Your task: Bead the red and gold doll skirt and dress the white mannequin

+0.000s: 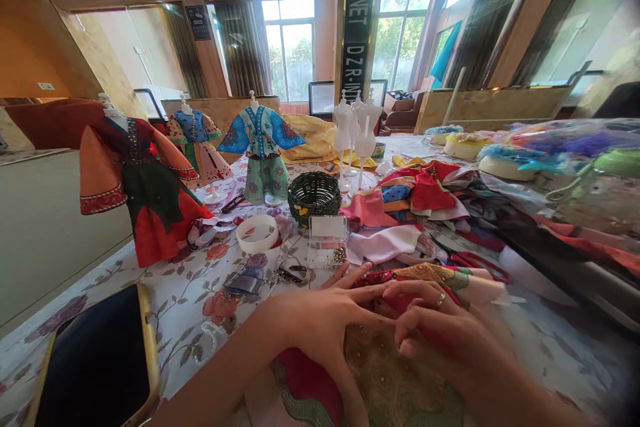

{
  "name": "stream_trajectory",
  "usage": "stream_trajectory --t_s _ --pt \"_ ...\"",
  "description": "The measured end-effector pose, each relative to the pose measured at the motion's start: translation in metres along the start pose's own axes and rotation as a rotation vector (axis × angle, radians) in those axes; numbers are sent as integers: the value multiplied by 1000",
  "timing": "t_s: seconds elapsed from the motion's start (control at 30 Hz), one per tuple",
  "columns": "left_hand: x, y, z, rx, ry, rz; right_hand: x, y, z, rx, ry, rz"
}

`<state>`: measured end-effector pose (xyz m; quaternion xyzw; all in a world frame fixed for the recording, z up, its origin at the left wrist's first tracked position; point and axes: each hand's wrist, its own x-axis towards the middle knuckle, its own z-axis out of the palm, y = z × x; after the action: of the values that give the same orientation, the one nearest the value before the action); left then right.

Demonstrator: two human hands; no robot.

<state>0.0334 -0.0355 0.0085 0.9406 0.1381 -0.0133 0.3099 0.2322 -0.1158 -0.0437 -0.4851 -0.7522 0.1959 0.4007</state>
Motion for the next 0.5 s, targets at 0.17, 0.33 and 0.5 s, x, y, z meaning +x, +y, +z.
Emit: stream_trajectory --t_s 0.17,0.33,0.5 --pt "0 -2 5 -31 36 -24 -7 -8 3 -163 -119 -91" --pt "1 -8 6 -68 73 -29 -11 -11 9 -266 -175 -187" --pt "0 -7 5 -110 43 -16 -14 -13 14 -288 -213 -169"
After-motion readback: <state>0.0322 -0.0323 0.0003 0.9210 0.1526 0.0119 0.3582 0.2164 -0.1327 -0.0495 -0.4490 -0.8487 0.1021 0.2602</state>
